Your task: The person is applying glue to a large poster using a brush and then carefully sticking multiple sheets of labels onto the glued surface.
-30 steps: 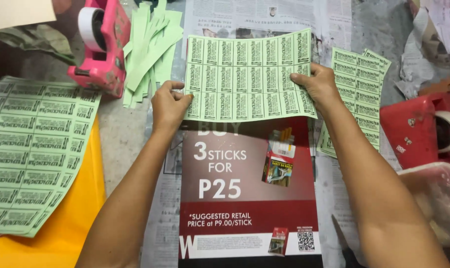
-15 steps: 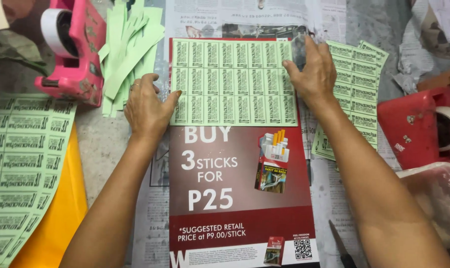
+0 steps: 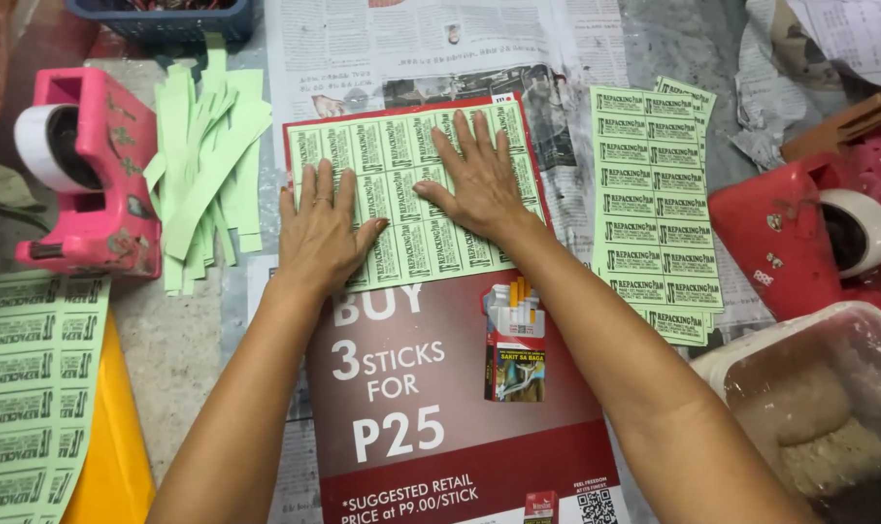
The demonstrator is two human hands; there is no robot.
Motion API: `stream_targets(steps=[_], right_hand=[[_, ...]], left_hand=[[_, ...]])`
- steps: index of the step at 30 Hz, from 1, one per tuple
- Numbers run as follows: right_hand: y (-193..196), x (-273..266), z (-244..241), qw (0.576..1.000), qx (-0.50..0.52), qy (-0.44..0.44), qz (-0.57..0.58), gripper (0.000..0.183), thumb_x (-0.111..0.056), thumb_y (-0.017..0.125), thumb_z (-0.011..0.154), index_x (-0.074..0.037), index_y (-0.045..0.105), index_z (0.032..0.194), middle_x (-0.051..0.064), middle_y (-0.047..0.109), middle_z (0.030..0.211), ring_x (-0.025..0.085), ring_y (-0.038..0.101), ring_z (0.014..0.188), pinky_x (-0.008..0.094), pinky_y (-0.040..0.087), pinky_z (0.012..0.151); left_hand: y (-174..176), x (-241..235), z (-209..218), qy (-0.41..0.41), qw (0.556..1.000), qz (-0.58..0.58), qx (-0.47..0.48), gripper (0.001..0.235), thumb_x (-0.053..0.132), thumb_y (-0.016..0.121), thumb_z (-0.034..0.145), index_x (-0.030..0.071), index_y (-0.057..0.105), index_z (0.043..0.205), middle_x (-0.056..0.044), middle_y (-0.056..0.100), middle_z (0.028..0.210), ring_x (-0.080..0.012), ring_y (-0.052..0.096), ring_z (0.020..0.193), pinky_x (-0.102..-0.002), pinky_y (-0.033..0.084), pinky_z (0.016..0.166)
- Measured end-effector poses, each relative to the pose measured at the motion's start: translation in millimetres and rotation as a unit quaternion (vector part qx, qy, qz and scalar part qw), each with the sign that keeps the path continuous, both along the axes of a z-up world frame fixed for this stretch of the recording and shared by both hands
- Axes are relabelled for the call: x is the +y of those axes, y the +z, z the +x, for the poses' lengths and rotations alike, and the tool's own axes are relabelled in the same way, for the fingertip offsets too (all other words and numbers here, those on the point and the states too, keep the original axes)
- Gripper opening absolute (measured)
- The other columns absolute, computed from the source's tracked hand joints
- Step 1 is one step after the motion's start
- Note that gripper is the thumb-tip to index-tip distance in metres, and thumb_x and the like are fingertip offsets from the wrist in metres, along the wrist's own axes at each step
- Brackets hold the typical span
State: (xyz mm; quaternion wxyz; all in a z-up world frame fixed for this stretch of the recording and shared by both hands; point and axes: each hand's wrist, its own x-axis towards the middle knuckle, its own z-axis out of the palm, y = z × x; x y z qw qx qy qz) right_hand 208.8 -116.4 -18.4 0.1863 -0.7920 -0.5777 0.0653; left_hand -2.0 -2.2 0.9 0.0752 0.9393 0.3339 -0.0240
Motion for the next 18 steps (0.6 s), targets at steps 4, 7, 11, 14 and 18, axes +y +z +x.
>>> stream_targets(steps=[4, 7, 11, 14, 18], right_hand=[[-17.7, 2.3, 4.1, 1.0, -0.005, -0.013, -0.016, 0.089, -0.08, 0.038, 0.097, -0.016, 0.041, 0.159, 0.024, 0.022, 0.167, 0.044, 0.011, 0.155, 0.064, 0.009, 0.123], [-16.5, 3.9, 6.8, 1.0, -0.008, -0.008, -0.012, 0.09, -0.081, 0.035, 0.097, -0.016, 0.04, 0.16, 0.023, 0.021, 0.168, 0.043, 0.01, 0.156, 0.064, 0.008, 0.124], [-15.2, 3.2, 6.8, 1.0, -0.023, 0.005, -0.002, 0.086, -0.075, 0.044, 0.099, -0.015, 0.04, 0.159, 0.026, 0.026, 0.166, 0.047, 0.016, 0.154, 0.067, 0.012, 0.122], [-11.9, 4.4, 4.1, 1.0, -0.016, -0.004, -0.007, 0.086, -0.076, 0.042, 0.098, -0.015, 0.04, 0.159, 0.025, 0.024, 0.166, 0.045, 0.014, 0.154, 0.065, 0.011, 0.122], [-11.8, 3.3, 4.6, 1.0, -0.014, -0.016, -0.021, 0.087, -0.079, 0.04, 0.098, -0.018, 0.039, 0.161, 0.022, 0.022, 0.168, 0.043, 0.012, 0.155, 0.064, 0.01, 0.123]], left_hand=[[-2.9, -6.4, -0.6, 0.014, 1.0, -0.004, 0.017, 0.08, 0.064, 0.035, 0.104, 0.008, 0.036, 0.161, -0.026, 0.026, 0.168, -0.0396, 0.017, 0.156, -0.063, 0.012, 0.122], [-5.4, -3.0, 0.7, 0.017, 0.999, 0.01, 0.027, 0.081, 0.065, 0.031, 0.103, 0.01, 0.033, 0.162, -0.024, 0.024, 0.169, -0.0393, 0.016, 0.157, -0.066, 0.011, 0.12], [-5.6, 0.5, 0.6, 0.009, 0.999, 0.014, 0.03, 0.085, 0.067, 0.036, 0.101, 0.008, 0.034, 0.162, -0.026, 0.027, 0.167, -0.0421, 0.02, 0.156, -0.07, 0.011, 0.119], [-5.0, 2.0, 1.6, 0.012, 0.999, 0.017, 0.029, 0.084, 0.067, 0.039, 0.1, 0.01, 0.036, 0.161, -0.025, 0.029, 0.167, -0.0408, 0.022, 0.156, -0.072, 0.011, 0.118], [7.4, 3.1, 5.1, 0.011, 0.999, 0.021, 0.024, 0.085, 0.065, 0.053, 0.095, 0.008, 0.042, 0.157, -0.023, 0.036, 0.164, -0.0393, 0.03, 0.153, -0.073, 0.014, 0.117]])
